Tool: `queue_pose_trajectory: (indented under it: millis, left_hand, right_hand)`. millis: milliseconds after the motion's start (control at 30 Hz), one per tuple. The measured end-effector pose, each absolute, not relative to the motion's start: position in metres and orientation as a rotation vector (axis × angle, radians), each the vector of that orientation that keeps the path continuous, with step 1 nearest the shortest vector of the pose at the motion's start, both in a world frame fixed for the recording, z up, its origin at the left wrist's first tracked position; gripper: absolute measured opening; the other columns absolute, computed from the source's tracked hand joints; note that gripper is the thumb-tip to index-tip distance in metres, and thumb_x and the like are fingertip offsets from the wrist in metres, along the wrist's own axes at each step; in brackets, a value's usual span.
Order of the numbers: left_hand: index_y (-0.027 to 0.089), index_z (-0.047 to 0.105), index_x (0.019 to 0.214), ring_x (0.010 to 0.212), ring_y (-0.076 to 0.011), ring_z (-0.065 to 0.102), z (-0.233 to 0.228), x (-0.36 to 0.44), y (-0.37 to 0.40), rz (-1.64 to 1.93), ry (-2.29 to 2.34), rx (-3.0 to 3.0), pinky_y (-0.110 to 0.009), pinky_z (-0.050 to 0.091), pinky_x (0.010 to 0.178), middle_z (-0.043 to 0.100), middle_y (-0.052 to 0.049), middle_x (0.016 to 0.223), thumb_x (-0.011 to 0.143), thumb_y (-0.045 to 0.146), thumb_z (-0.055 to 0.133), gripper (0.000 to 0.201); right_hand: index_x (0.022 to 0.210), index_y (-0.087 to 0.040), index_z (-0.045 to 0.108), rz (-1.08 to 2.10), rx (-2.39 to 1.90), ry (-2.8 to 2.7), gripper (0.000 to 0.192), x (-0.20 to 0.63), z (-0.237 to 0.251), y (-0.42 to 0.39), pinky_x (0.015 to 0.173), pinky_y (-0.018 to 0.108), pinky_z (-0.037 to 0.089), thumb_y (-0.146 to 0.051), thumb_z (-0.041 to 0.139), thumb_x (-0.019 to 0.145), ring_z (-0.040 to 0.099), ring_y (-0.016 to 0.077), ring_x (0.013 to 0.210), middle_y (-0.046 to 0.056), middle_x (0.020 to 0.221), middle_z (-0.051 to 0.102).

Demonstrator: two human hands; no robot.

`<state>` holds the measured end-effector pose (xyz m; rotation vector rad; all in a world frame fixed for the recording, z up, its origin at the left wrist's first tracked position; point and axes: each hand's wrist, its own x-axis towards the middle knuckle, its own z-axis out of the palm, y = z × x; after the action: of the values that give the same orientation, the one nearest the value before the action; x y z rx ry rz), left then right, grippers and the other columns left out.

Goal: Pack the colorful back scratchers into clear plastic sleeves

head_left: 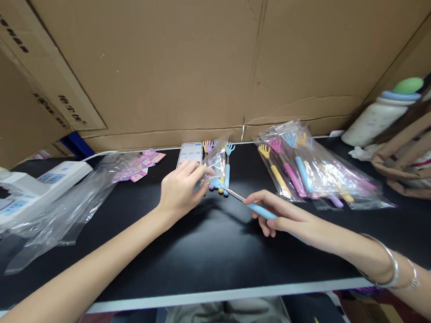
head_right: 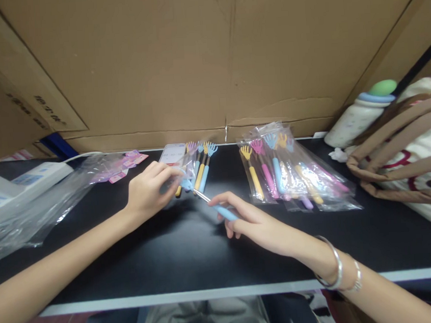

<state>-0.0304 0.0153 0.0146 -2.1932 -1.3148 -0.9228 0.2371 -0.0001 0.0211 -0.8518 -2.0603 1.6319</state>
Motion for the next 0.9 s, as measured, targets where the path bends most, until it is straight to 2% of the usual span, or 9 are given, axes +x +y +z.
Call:
queue_pose_trajectory:
  millis: [133, 233, 433, 633, 900]
  left_hand:
    - [0.021, 0.061, 0.080, 0.091, -0.0193, 0.056, 0.0163, -0.0312, 0.0169, -0.984, -1.283, -2.156, -0.029, 0.044, 0.071, 0.065, -0.003, 0.095, 0.084, 0.024, 0.057, 0.006]
    - [0.020, 0.059, 0.081, 0.104, -0.0214, 0.055, 0.0175, -0.0318, 0.0179, -0.982, -1.257, -2.203, -0.032, 0.044, 0.083, 0.067, -0.002, 0.104, 0.085, 0.023, 0.055, 0.007]
    - [0.022, 0.061, 0.089, 0.088, -0.0171, 0.062, 0.0167, -0.0341, 0.0185, -0.891, -1.337, -2.284, -0.027, 0.044, 0.070, 0.067, -0.001, 0.102, 0.088, 0.025, 0.052, 0.010]
    - [0.023, 0.061, 0.094, 0.084, -0.0142, 0.063, 0.0147, -0.0358, 0.0198, -0.826, -1.419, -2.269, -0.023, 0.042, 0.064, 0.066, 0.001, 0.103, 0.091, 0.027, 0.049, 0.013]
    - [0.022, 0.061, 0.089, 0.079, -0.0131, 0.062, 0.0108, -0.0333, 0.0183, -0.760, -1.360, -2.231, -0.023, 0.039, 0.059, 0.067, 0.001, 0.093, 0.092, 0.028, 0.048, 0.014]
  right_hand:
    - [0.122, -0.021, 0.044, 1.632, -0.868, -2.028, 0.037, 0.2371, 0.0208, 0.0025, 0.065, 0.027, 0.042, -0.026, 0.046, 0.086, 0.054, 0.0133, 0.075, 0.004, 0.094, 0.054]
    - [0.121, -0.021, 0.045, 1.633, -0.888, -2.003, 0.037, 0.2363, 0.0199, 0.0034, 0.066, 0.028, 0.042, -0.027, 0.046, 0.084, 0.054, 0.0141, 0.074, 0.004, 0.092, 0.056]
    - [0.119, -0.021, 0.045, 1.658, -0.951, -1.944, 0.037, 0.2329, 0.0188, 0.0037, 0.065, 0.029, 0.044, -0.025, 0.047, 0.082, 0.054, 0.0147, 0.074, 0.002, 0.086, 0.054]
    - [0.117, -0.022, 0.044, 1.614, -0.970, -1.873, 0.040, 0.2325, 0.0171, 0.0046, 0.065, 0.029, 0.045, -0.021, 0.047, 0.077, 0.055, 0.0140, 0.073, 0.001, 0.088, 0.052]
    - [0.118, -0.024, 0.042, 1.524, -0.983, -1.957, 0.034, 0.2315, 0.0224, -0.0010, 0.070, 0.029, 0.046, -0.026, 0.046, 0.084, 0.054, 0.0130, 0.074, 0.002, 0.092, 0.050]
